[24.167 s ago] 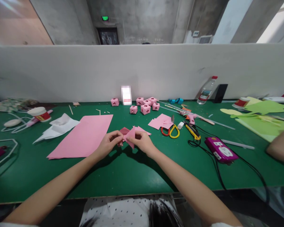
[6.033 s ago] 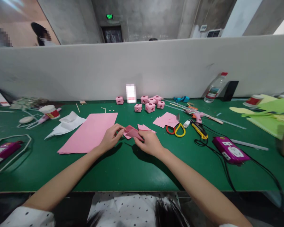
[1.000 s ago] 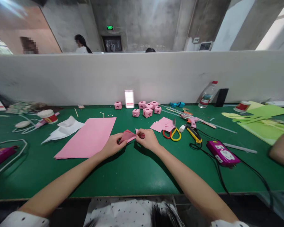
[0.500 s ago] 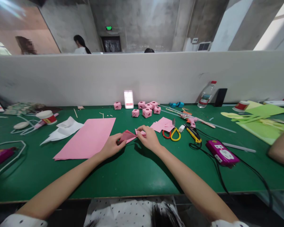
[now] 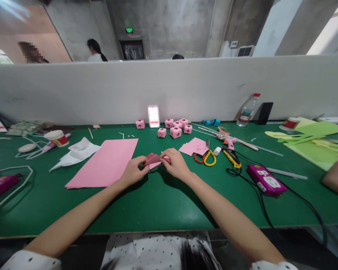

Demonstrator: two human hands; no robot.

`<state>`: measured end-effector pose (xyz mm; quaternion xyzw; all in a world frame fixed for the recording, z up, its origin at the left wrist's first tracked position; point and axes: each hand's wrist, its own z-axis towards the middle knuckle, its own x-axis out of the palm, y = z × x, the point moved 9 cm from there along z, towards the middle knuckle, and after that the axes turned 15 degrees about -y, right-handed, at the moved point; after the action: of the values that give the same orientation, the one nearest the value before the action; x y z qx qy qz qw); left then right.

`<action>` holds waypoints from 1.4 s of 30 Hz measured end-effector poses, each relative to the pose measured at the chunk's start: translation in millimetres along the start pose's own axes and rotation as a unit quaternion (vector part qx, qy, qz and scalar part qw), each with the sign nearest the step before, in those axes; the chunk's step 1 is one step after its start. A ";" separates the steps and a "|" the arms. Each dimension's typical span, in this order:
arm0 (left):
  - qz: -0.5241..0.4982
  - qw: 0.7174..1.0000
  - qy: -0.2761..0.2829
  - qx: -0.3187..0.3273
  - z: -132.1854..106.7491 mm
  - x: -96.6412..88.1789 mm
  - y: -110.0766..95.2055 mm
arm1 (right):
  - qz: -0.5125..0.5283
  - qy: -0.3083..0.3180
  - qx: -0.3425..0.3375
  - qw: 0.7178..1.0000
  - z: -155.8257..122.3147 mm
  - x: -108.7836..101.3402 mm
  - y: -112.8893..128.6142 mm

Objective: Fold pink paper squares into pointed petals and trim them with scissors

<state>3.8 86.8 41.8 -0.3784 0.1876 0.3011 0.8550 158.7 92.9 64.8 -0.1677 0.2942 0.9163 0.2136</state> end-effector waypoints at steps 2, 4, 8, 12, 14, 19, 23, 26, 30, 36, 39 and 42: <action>-0.019 1.000 -0.007 -0.022 1.4 -3.4 6.8 | -0.008 -0.037 0.024 0.999 4.6 -11.1 -13.3; -0.029 0.999 -0.017 -0.039 3.2 -7.2 13.9 | -0.024 -0.077 0.059 0.995 7.6 -23.0 -30.6; -0.019 0.998 -0.050 -0.042 7.4 -14.3 21.1 | -0.045 -0.113 0.123 0.985 8.5 -36.7 -63.6; 0.005 0.997 -0.075 -0.013 9.3 -17.3 18.5 | -0.101 -0.099 0.135 0.981 8.4 -40.8 -80.3; 0.015 0.997 -0.075 -0.002 9.1 -16.0 18.1 | -0.148 -0.067 0.116 0.980 8.8 -38.4 -81.6; 0.020 0.998 -0.046 0.027 6.8 -7.2 19.2 | -0.224 0.028 0.064 0.972 5.1 -21.1 -72.8; 0.023 0.999 -0.032 0.034 6.2 -3.8 19.6 | -0.224 0.072 0.032 0.971 -0.5 -6.5 -58.4; 0.025 0.999 -0.028 0.030 6.6 -3.9 18.8 | -0.219 0.091 0.028 0.971 -3.1 -1.4 -53.9; 0.012 0.999 -0.023 0.027 6.2 -3.5 16.3 | -0.191 0.080 0.030 0.978 -2.5 -2.2 -48.6; 0.035 0.998 -0.017 0.047 6.2 -0.6 14.4 | -0.108 0.045 -0.022 0.993 -6.6 9.2 -16.1; 0.066 0.993 -0.018 0.096 8.2 -0.7 9.4 | -0.091 0.055 -0.031 0.994 -12.2 23.0 -6.1; 0.084 0.986 -0.017 0.142 9.0 -1.9 3.6 | -0.090 0.065 -0.029 0.993 -15.9 33.5 -4.3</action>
<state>0.8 94.8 46.7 -0.2304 0.2447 0.3484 0.8750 135.2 96.1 36.0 -0.2591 0.2647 0.8886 0.2705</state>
